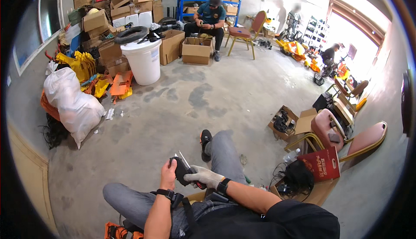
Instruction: Using a screwdriver and various small tools to disassemble or repair a mechanical component while seated in a workshop.
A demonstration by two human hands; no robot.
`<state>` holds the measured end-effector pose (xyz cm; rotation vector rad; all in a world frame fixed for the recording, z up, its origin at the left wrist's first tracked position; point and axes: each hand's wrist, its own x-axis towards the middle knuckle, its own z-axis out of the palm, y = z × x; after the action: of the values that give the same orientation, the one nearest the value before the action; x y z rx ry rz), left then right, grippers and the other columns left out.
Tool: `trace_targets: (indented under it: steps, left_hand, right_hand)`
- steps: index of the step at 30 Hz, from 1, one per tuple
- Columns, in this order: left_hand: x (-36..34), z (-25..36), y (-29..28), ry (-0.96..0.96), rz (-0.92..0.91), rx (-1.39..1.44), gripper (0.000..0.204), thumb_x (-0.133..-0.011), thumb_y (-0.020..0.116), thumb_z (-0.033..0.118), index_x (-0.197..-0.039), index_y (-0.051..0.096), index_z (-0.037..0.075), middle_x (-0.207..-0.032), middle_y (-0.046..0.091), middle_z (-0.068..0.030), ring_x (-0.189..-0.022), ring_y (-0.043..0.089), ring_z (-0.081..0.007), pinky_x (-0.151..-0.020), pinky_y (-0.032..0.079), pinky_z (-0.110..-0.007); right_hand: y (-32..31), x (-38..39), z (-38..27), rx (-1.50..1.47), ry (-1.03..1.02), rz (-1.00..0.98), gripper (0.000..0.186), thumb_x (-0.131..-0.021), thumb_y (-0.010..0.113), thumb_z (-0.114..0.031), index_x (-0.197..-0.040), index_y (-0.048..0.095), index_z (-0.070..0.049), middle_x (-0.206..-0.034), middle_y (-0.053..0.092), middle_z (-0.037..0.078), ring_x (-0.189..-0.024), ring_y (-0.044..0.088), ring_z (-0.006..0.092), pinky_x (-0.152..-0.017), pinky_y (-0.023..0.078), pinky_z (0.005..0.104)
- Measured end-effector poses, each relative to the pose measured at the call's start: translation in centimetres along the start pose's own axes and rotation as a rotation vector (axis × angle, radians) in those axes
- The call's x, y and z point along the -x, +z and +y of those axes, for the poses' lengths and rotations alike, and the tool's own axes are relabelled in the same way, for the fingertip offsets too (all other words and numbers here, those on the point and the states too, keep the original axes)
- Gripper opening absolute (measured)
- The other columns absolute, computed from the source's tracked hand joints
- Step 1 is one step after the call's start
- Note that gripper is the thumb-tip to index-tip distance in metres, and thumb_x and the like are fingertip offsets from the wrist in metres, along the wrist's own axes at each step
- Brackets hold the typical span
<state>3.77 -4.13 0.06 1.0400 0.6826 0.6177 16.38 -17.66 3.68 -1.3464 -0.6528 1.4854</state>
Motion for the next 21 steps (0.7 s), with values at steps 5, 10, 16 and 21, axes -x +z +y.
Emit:
trace_targets:
  steps: [5,10,16,21]
  left_hand:
    - [-0.1,-0.4,-0.2,0.011,-0.003,-0.055,0.032,-0.100,0.062,0.028,-0.117,0.064,0.001,-0.105,0.067,-0.0031,-0.093,0.062,-0.0121,-0.084,0.050,-0.029]
    - [0.1,-0.6,-0.1,-0.145,-0.095,-0.232,0.035,-0.097,0.065,0.028,-0.121,0.061,0.002,-0.102,0.066,-0.0036,-0.094,0.064,-0.0140,-0.081,0.053,-0.031]
    - [-0.4,-1.9,-0.4,-0.160,-0.141,-0.150,0.032,-0.099,0.063,0.024,-0.123,0.059,0.003,-0.106,0.065,-0.0049,-0.095,0.065,-0.0172,-0.083,0.054,-0.034]
    - [0.1,-1.3,0.2,-0.204,-0.152,0.056,0.032,-0.099,0.062,0.022,-0.124,0.058,0.003,-0.110,0.066,-0.0069,-0.096,0.066,-0.0194,-0.085,0.054,-0.036]
  right_hand:
    - [-0.5,-0.5,0.6,0.004,0.007,-0.002,0.037,-0.089,0.070,-0.023,-0.115,0.054,-0.002,-0.085,0.062,0.003,-0.064,0.056,0.0068,-0.056,0.048,0.0238]
    - [-0.9,-0.3,0.5,-0.064,-0.006,0.116,0.038,-0.089,0.072,-0.027,-0.113,0.056,-0.003,-0.087,0.063,0.002,-0.064,0.056,0.0066,-0.056,0.048,0.0225]
    - [-0.7,-0.4,0.5,-0.056,-0.031,0.090,0.036,-0.088,0.072,-0.029,-0.110,0.057,-0.004,-0.086,0.063,0.002,-0.065,0.056,0.0060,-0.054,0.045,0.0220]
    - [-0.4,-0.1,0.2,-0.045,-0.025,0.044,0.035,-0.089,0.072,-0.029,-0.110,0.057,-0.005,-0.085,0.063,0.001,-0.066,0.056,0.0062,-0.055,0.045,0.0229]
